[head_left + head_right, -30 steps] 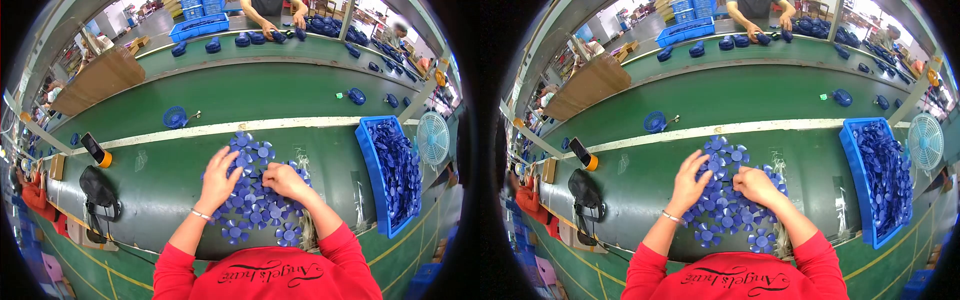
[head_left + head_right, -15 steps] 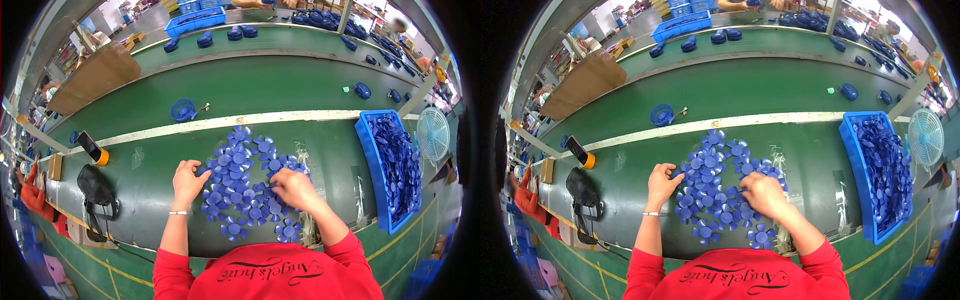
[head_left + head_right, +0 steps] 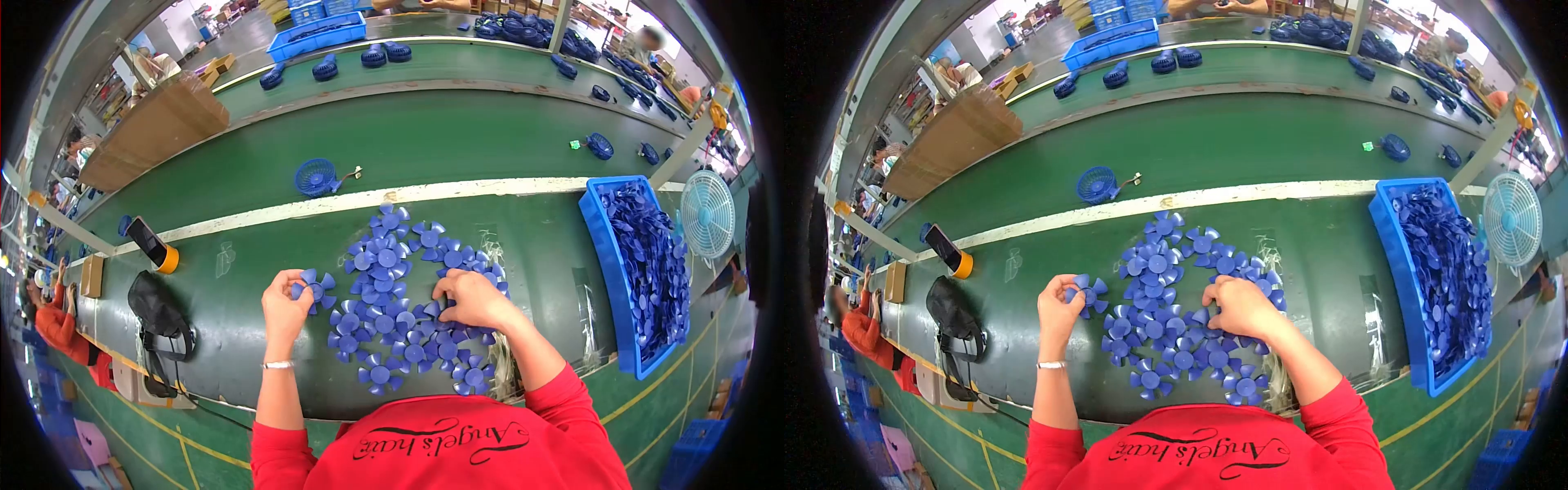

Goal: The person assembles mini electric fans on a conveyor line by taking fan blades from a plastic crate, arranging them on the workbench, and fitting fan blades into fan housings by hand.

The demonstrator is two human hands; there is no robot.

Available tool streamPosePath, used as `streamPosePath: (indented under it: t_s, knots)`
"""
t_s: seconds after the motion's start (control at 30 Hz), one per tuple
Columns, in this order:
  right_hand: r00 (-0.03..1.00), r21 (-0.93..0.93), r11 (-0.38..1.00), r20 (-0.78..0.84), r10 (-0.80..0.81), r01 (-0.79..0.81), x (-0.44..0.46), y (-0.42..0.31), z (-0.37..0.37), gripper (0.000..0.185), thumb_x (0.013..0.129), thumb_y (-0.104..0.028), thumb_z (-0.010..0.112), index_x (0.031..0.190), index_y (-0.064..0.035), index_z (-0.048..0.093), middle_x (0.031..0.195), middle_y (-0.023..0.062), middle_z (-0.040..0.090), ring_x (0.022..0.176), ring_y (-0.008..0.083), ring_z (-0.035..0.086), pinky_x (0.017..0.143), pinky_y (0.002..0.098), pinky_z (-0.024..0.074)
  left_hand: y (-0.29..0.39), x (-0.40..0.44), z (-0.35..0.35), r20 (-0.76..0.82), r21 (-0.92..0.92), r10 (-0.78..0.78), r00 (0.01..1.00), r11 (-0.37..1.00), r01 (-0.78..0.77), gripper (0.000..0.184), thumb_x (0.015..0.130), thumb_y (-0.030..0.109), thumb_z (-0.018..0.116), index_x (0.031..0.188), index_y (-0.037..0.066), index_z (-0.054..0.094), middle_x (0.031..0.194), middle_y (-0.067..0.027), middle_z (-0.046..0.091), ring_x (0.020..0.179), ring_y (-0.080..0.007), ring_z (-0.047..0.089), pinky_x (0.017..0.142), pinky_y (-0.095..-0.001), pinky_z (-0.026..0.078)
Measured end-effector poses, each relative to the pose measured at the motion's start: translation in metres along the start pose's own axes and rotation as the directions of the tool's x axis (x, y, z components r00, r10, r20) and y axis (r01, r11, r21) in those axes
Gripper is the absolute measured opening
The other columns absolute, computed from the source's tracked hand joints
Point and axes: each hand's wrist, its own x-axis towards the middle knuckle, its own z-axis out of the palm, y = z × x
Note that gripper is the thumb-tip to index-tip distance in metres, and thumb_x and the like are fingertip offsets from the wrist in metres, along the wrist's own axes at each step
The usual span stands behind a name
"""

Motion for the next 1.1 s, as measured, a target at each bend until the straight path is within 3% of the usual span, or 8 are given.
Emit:
streamPosePath:
  t_s: [0.1, 0.17, 0.23, 0.33, 0.47, 0.63, 0.97, 1.1]
  knots:
    - [0.986, 0.201, 0.969, -0.055, 0.159, -0.145, -0.007, -0.020, -0.027, 0.029, 0.062, -0.006, 0.077, 0.088, -0.0051, 0.065, 0.079, 0.0077, 0.058, 0.067, 0.0255, 0.059, 0.062, 0.0375, 0.0485, 0.032, -0.032, 0.011, -0.120, 0.272, 0.338, 0.933, 0.916, -0.296, 0.024, 0.072, -0.001, 0.070, 0.095, 0.003, 0.063, 0.088, -0.0072, 0.062, 0.071, -0.0160, 0.059, 0.061, -0.0263, 0.050]
    - [0.948, 0.124, 0.992, -0.318, 0.018, 0.023, -0.012, -0.022, -0.019, 0.032, 0.063, -0.004, 0.076, 0.091, -0.0055, 0.063, 0.077, 0.0076, 0.056, 0.062, 0.0265, 0.057, 0.058, 0.0391, 0.0473, 0.035, -0.051, 0.024, -0.070, 0.376, 0.557, 0.827, 0.783, -0.495, 0.026, 0.071, 0.002, 0.073, 0.094, 0.003, 0.063, 0.091, -0.0089, 0.061, 0.076, -0.0215, 0.060, 0.064, -0.0297, 0.051]
    - [0.828, -0.128, 0.980, -0.526, -0.195, 0.150, -0.016, -0.023, -0.004, 0.036, 0.063, -0.007, 0.077, 0.095, -0.0058, 0.060, 0.077, 0.0078, 0.052, 0.065, 0.0276, 0.057, 0.060, 0.0402, 0.0469, 0.046, -0.071, 0.038, 0.142, 0.259, 0.640, 0.755, 0.712, -0.652, 0.031, 0.067, 0.009, 0.078, 0.095, 0.005, 0.064, 0.091, -0.0104, 0.062, 0.081, -0.0260, 0.060, 0.070, -0.0355, 0.050]
    - [0.892, -0.209, 0.952, -0.351, -0.286, 0.223, -0.040, -0.031, 0.001, 0.049, 0.062, -0.011, 0.077, 0.107, -0.0062, 0.059, 0.091, 0.0097, 0.053, 0.083, 0.0282, 0.056, 0.071, 0.0386, 0.0475, 0.035, -0.094, 0.038, 0.410, 0.163, 0.676, 0.612, 0.606, -0.779, 0.049, 0.063, 0.030, 0.083, 0.104, 0.010, 0.064, 0.106, -0.0099, 0.061, 0.098, -0.0292, 0.057, 0.085, -0.0435, 0.046]
    - [0.913, -0.170, 0.961, -0.313, -0.261, 0.217, -0.088, -0.021, 0.010, 0.063, 0.065, -0.026, 0.079, 0.121, -0.0087, 0.056, 0.113, 0.0123, 0.053, 0.105, 0.0315, 0.052, 0.087, 0.0430, 0.0447, 0.016, -0.099, 0.018, 0.477, 0.275, 0.613, 0.630, 0.576, -0.770, 0.078, 0.063, 0.047, 0.080, 0.126, 0.011, 0.052, 0.137, -0.0172, 0.042, 0.129, -0.0403, 0.036, 0.105, -0.0555, 0.028]
    - [0.976, -0.397, 0.908, -0.106, -0.189, 0.133, -0.121, -0.010, 0.052, 0.068, 0.077, -0.053, 0.066, 0.132, -0.0156, 0.050, 0.140, 0.0151, 0.040, 0.132, 0.0353, 0.034, 0.107, 0.0527, 0.0262, 0.002, -0.105, 0.011, 0.596, 0.388, 0.368, 0.714, 0.647, -0.657, 0.094, 0.066, 0.052, 0.077, 0.140, 0.013, 0.035, 0.150, -0.0220, 0.020, 0.139, -0.0452, 0.016, 0.109, -0.0597, 0.017]
    - [0.857, -0.285, 0.940, -0.421, -0.298, 0.187, -0.068, -0.026, 0.039, 0.052, 0.075, -0.029, 0.073, 0.119, -0.0067, 0.057, 0.120, 0.0132, 0.053, 0.114, 0.0318, 0.048, 0.098, 0.0481, 0.0348, 0.016, -0.130, 0.033, 0.564, 0.304, 0.443, 0.697, 0.673, -0.674, 0.072, 0.072, 0.041, 0.075, 0.132, 0.012, 0.048, 0.147, -0.0187, 0.030, 0.138, -0.0434, 0.021, 0.109, -0.0583, 0.019]
    - [0.809, -0.231, 0.947, -0.499, -0.311, 0.222, -0.027, -0.031, 0.033, 0.037, 0.072, -0.015, 0.072, 0.105, -0.0030, 0.061, 0.096, 0.0102, 0.058, 0.094, 0.0284, 0.054, 0.082, 0.0402, 0.0416, 0.027, -0.098, 0.027, 0.352, 0.219, 0.450, 0.820, 0.813, -0.540, 0.040, 0.076, 0.018, 0.072, 0.111, 0.006, 0.059, 0.122, -0.0168, 0.055, 0.116, -0.0360, 0.051, 0.098, -0.0455, 0.040]
